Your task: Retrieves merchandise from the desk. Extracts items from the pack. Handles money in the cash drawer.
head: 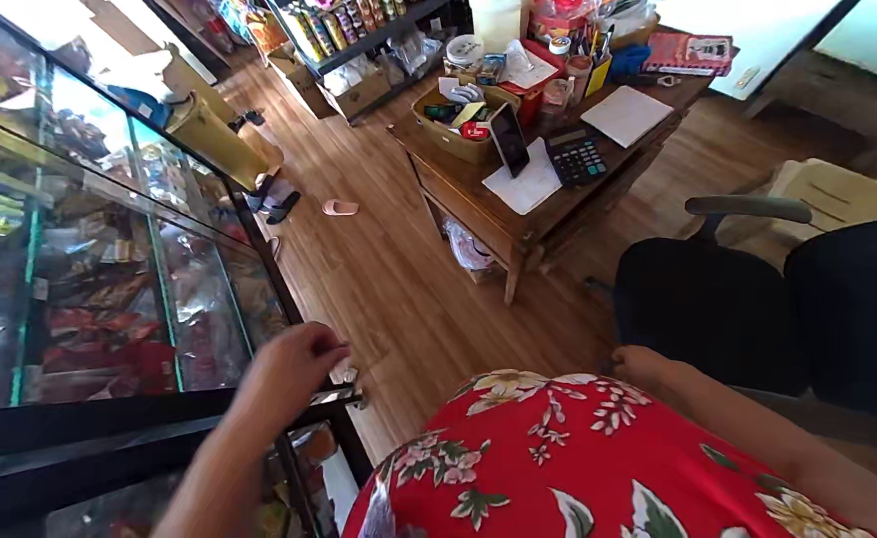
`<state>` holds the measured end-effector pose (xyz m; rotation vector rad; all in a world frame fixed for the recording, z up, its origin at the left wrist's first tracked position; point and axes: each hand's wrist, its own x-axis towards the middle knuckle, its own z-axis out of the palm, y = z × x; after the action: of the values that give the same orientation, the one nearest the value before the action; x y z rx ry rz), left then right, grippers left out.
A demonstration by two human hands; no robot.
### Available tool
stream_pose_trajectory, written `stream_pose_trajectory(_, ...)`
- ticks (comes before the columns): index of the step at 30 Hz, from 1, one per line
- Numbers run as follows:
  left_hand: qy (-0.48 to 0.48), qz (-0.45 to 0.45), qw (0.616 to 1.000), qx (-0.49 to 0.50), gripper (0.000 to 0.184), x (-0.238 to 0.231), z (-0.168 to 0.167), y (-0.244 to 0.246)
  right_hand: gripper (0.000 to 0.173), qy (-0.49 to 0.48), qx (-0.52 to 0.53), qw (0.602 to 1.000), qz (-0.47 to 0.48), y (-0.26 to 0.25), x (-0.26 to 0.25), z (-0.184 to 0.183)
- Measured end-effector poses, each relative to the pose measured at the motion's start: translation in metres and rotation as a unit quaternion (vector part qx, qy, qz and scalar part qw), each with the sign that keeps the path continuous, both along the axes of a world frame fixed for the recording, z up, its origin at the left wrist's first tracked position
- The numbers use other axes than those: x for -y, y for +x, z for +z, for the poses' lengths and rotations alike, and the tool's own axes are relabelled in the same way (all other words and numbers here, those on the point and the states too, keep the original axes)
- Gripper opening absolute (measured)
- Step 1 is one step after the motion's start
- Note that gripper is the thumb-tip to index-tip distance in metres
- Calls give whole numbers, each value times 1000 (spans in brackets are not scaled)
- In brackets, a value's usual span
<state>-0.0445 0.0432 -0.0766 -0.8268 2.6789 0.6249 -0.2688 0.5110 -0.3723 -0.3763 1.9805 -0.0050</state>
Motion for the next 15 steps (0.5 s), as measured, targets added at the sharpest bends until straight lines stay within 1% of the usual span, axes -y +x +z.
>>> stream_pose_trajectory(2,92,53,994,-30,29,-19,-48,-19,42,7,8,1000,-16,-4,-37,-12)
stream_pose_trajectory(3,137,92,985,-58,28,-30,-67,-25,42,10,10,1000,-24,-3,-53,-26)
stream_pose_trajectory(4,180,136,970,-95,25,-41,-83,-31,42,14,13,999,-29,-1,-62,-31)
stream_pose_trajectory(5,226,180,948,-134,21,-51,-94,-37,44,21,19,999,-27,0,-62,-27)
stream_pose_trajectory(7,314,243,898,-190,15,-63,-110,-53,46,28,33,999,9,-12,-49,-14)
stream_pose_trajectory(9,379,269,863,-200,12,-62,-117,-70,45,16,26,999,19,-35,-36,-35)
stream_pose_trajectory(11,420,282,839,-199,12,-51,-119,-94,43,-27,-3,1000,0,-63,-10,-42)
stream_pose_trajectory(13,463,290,811,-210,9,-39,-123,-120,44,-77,-30,997,-10,-85,26,-22)
stream_pose_trajectory(15,511,306,771,-226,5,-27,-126,-154,46,-104,-47,993,-8,-105,67,17)
